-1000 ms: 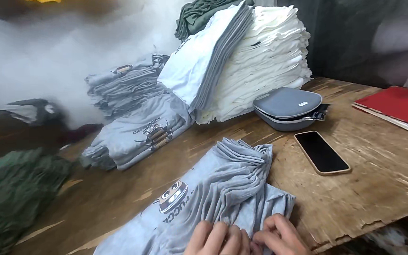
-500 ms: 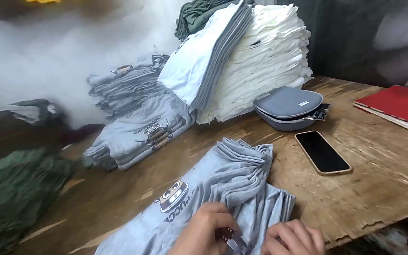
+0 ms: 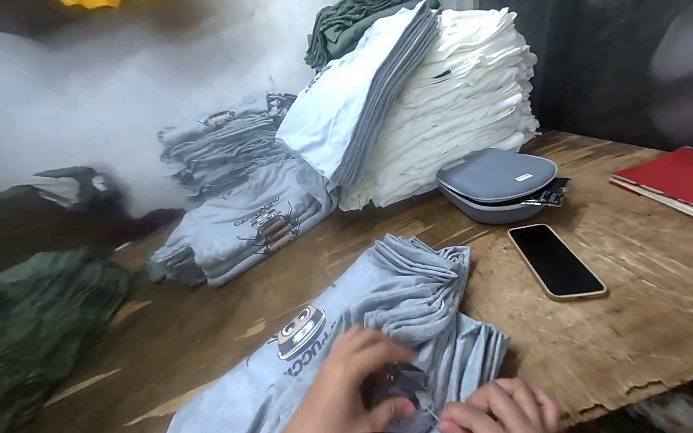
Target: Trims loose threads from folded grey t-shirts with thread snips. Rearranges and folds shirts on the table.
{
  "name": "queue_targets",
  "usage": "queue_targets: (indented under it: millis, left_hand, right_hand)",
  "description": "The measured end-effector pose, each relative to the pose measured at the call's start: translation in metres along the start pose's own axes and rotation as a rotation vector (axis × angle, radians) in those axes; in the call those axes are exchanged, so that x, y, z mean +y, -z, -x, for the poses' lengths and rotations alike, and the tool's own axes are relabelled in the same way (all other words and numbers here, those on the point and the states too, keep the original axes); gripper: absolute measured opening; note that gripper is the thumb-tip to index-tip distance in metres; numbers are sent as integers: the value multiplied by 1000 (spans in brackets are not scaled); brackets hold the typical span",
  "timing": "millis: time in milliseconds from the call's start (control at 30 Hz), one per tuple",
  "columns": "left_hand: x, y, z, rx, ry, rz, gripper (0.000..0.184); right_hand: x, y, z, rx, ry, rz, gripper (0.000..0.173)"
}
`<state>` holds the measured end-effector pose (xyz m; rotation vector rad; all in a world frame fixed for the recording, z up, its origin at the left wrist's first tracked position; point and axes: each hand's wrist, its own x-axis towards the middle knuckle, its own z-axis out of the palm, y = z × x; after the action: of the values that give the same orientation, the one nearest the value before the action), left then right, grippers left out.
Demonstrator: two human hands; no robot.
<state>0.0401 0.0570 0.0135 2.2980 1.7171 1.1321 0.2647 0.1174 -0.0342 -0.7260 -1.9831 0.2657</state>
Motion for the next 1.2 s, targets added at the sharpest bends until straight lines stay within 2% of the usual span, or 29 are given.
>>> queue_targets:
  millis: [100, 167, 233, 300, 367, 433, 500, 567, 633, 667, 700, 767, 800, 867, 933, 967, 1000, 1067, 1133, 1200]
  left_hand:
    - [13, -2, 3, 17, -105, -152, 17]
    - [16, -8, 4, 23, -136, -234, 11]
    - [21, -7, 6, 0, -71, -237, 13]
    - [32, 1, 7, -115, 127, -158, 30]
    - [41, 7, 3, -275, 381, -37, 53]
    - [43, 7, -3, -298, 514, -39, 64]
    - [44, 5, -11, -233, 584, -146, 60]
    - [42, -1, -12, -111, 579, -247, 48]
    - [42, 1, -9, -51, 545, -266, 28]
    - [44, 5, -7, -88, 556, -244, 20]
    - [48, 10, -5, -167, 585, -204, 24]
    - [50, 13, -5, -351, 634, -117, 47]
    - [48, 10, -5, -391, 650, -94, 50]
    - [46, 8, -9, -348, 704, -126, 48]
    - [50, 9, -16, -264, 760, -332, 45]
    - [51, 5, -18, -189, 736, -460, 45]
    - [46, -2, -16, -75, 636, -578, 42]
    - [24, -16, -8, 114, 318, -670, 38]
    - [9, -19, -3, 107, 143, -532, 33]
    - [7, -11, -1, 42, 92, -325, 31]
  right_hand:
    - [-3, 1, 3, 21, -8, -95, 17]
    - [-3, -5, 5, 31, 19, -228, 18]
    - [0, -6, 2, -13, 47, -430, 18]
    - [6, -3, -3, -68, 59, -563, 13]
    - [10, 3, -9, -136, 12, -542, 22]
    - [9, 8, -16, -216, -48, -444, 18]
    - [1, 9, -22, -283, -80, -301, 26]
    - [-9, 8, -24, -344, -91, -153, 34]
    - [-12, 6, -26, -366, -73, -79, 27]
    - [-10, 5, -27, -359, -58, -73, 24]
    - [-8, 5, -28, -355, -41, -80, 23]
    - [-4, 6, -29, -371, -8, -103, 22]
    - [-3, 7, -30, -393, 11, -104, 21]
    - [-3, 5, -32, -403, 52, -80, 15]
    - [-3, 3, -32, -369, 71, -61, 10]
    - [-2, 4, -32, -345, 75, -73, 9]
    - [-1, 5, -32, -326, 74, -96, 8]
    - [4, 8, -31, -301, 69, -172, 9]
    - [13, 11, -30, -289, 68, -293, 11]
    - [20, 12, -30, -274, 79, -375, 13]
